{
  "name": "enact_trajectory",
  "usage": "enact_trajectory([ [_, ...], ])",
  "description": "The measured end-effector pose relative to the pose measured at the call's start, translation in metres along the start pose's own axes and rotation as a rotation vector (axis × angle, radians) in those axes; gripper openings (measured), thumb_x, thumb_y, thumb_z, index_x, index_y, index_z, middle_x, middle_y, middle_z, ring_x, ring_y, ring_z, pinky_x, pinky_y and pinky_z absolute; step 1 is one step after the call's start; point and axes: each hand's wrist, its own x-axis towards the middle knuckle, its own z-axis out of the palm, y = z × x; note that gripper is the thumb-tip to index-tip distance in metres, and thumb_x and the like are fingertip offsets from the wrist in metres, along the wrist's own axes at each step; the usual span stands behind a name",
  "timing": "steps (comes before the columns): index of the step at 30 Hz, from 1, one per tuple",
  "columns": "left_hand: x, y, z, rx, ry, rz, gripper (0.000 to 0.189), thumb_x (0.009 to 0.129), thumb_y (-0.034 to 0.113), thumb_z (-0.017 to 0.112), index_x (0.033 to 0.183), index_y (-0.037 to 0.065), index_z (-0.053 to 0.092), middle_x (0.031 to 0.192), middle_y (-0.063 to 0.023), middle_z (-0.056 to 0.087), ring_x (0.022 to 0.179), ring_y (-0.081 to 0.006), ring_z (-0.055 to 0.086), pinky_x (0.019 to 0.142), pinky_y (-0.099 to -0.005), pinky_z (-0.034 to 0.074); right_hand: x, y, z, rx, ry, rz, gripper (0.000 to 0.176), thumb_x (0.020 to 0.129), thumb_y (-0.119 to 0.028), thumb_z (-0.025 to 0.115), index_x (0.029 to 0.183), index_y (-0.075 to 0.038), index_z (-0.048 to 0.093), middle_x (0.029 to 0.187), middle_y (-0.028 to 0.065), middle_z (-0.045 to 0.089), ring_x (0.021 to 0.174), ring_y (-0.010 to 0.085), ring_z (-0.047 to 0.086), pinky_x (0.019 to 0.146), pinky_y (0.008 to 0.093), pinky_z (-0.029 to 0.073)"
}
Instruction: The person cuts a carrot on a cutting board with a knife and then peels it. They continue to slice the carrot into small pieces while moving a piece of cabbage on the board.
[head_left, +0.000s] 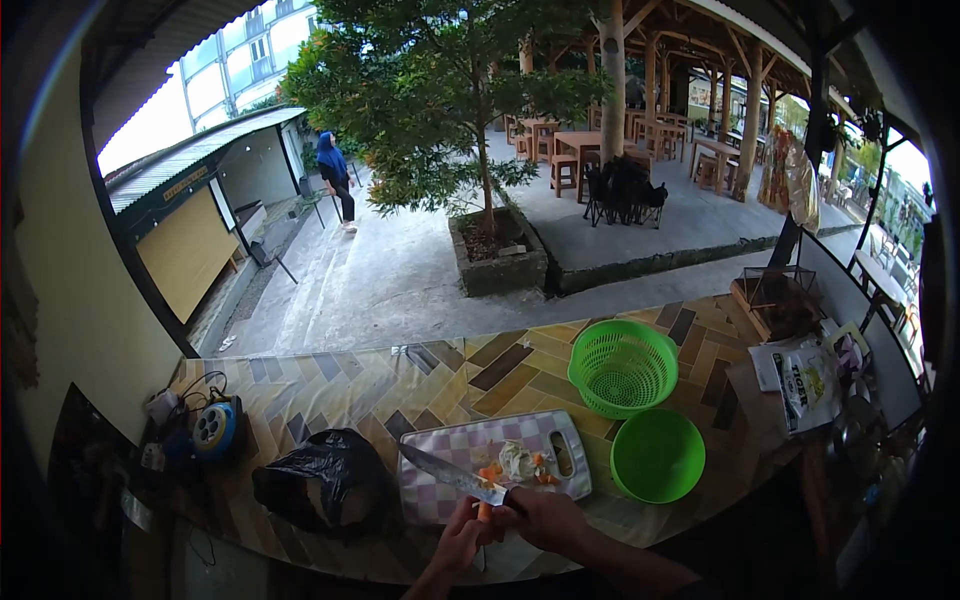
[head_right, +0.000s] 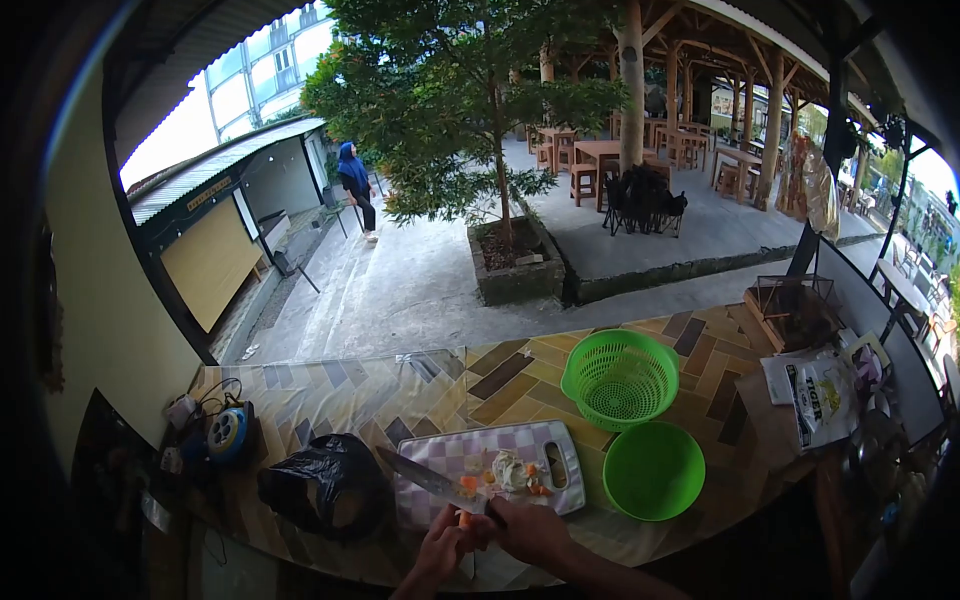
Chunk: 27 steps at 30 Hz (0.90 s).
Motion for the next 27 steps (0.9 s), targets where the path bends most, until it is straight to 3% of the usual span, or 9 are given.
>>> enact_trajectory([
  [4, -0.003, 0.01, 0.008, -0.009, -0.075, 0.038, 0.035, 0.09, 0.01, 0.043, 0.121, -0.005, 0.046, 0.094, -0.0128, 0.062, 0.068, -0.0172, 0.057, 0.057, -0.0291, 0.045, -0.005, 0.003, -0.004, -0.16, -0.012, -0.063, 0.045, 0.094, -0.053, 0.05, 0.089, -0.009, 0.057, 0.078, 0.0129, 0.066, 0.069, 0.035, 0.066, 0.058, 0.0463, 0.051],
  [7, -0.009, 0.02, 0.018, -0.037, -0.033, -0.023, 0.024, 0.1, 0.022, 0.041, 0.107, 0.0, 0.047, 0.067, -0.0011, 0.044, 0.054, -0.0098, 0.041, 0.049, -0.0265, 0.032, -0.008, 0.002, -0.013, -0.236, -0.038, -0.119, 0.046, 0.095, -0.052, 0.047, 0.096, -0.007, 0.054, 0.074, 0.015, 0.067, 0.065, 0.0366, 0.067, 0.054, 0.0489, 0.051],
  [10, -0.01, 0.009, 0.014, 0.0, -0.001, 0.034, 0.04, 0.102, 0.038, 0.042, 0.095, 0.0, 0.051, 0.064, -0.0014, 0.044, 0.051, -0.0098, 0.038, 0.048, -0.0262, 0.031, -0.011, -0.005, -0.024, -0.286, -0.084, -0.158, 0.047, 0.094, -0.053, 0.047, 0.095, -0.007, 0.054, 0.07, 0.0137, 0.066, 0.062, 0.0355, 0.066, 0.051, 0.048, 0.05],
  [13, -0.011, 0.003, 0.014, 0.067, 0.006, 0.094, 0.051, 0.1, 0.049, 0.044, 0.09, 0.0, 0.054, 0.061, -0.0002, 0.045, 0.05, -0.0082, 0.037, 0.048, -0.0253, 0.029, -0.014, -0.009, -0.027, -0.328, -0.058, -0.169, 0.052, 0.094, -0.058, 0.046, 0.085, -0.008, 0.056, 0.065, 0.0104, 0.064, 0.059, 0.0324, 0.065, 0.05, 0.0439, 0.051],
  [16, -0.013, 0.006, 0.021, 0.22, 0.041, 0.151, 0.052, 0.101, 0.049, 0.043, 0.085, 0.001, 0.055, 0.061, 0.0026, 0.045, 0.051, -0.0065, 0.038, 0.048, -0.0246, 0.028, -0.014, -0.009, -0.029, -0.331, -0.04, -0.191, 0.053, 0.093, -0.059, 0.046, 0.083, -0.008, 0.055, 0.065, 0.0101, 0.064, 0.057, 0.0321, 0.065, 0.048, 0.0434, 0.05],
  [19, -0.013, 0.006, 0.023, 0.227, 0.09, 0.132, 0.048, 0.098, 0.052, 0.047, 0.096, 0.004, 0.053, 0.061, 0.0036, 0.048, 0.05, -0.0059, 0.042, 0.046, -0.0224, 0.031, -0.015, -0.014, -0.03, -0.369, 0.017, -0.22, 0.052, 0.093, -0.058, 0.048, 0.082, -0.007, 0.055, 0.063, 0.0097, 0.064, 0.054, 0.0308, 0.064, 0.045, 0.0424, 0.05],
  [22, -0.014, 0.008, 0.035, 0.335, 0.169, 0.228, 0.054, 0.099, 0.054, 0.043, 0.085, 0.003, 0.055, 0.061, 0.0046, 0.045, 0.053, -0.0044, 0.038, 0.047, -0.0235, 0.028, -0.015, -0.017, -0.03, -0.424, 0.026, -0.216, 0.051, 0.093, -0.056, 0.05, 0.08, -0.007, 0.055, 0.061, 0.0086, 0.063, 0.05, 0.0291, 0.064, 0.041, 0.0411, 0.049],
  [25, -0.011, -0.001, 0.026, 0.267, 0.194, 0.239, 0.054, 0.094, 0.059, 0.048, 0.096, 0.005, 0.053, 0.063, 0.0034, 0.05, 0.05, -0.0044, 0.044, 0.044, -0.0214, 0.031, -0.014, -0.018, -0.029, -0.442, 0.067, -0.247, 0.05, 0.093, -0.055, 0.051, 0.08, -0.007, 0.055, 0.06, 0.0075, 0.063, 0.049, 0.0278, 0.064, 0.04, 0.0401, 0.049],
  [27, -0.01, 0.001, 0.028, 0.274, 0.206, 0.248, 0.056, 0.092, 0.062, 0.049, 0.095, 0.006, 0.054, 0.063, 0.0034, 0.051, 0.05, -0.0043, 0.044, 0.044, -0.0213, 0.031, -0.012, -0.019, -0.028, -0.45, 0.077, -0.245, 0.05, 0.093, -0.055, 0.051, 0.08, -0.007, 0.055, 0.06, 0.0076, 0.063, 0.049, 0.0284, 0.064, 0.04, 0.0405, 0.049],
])
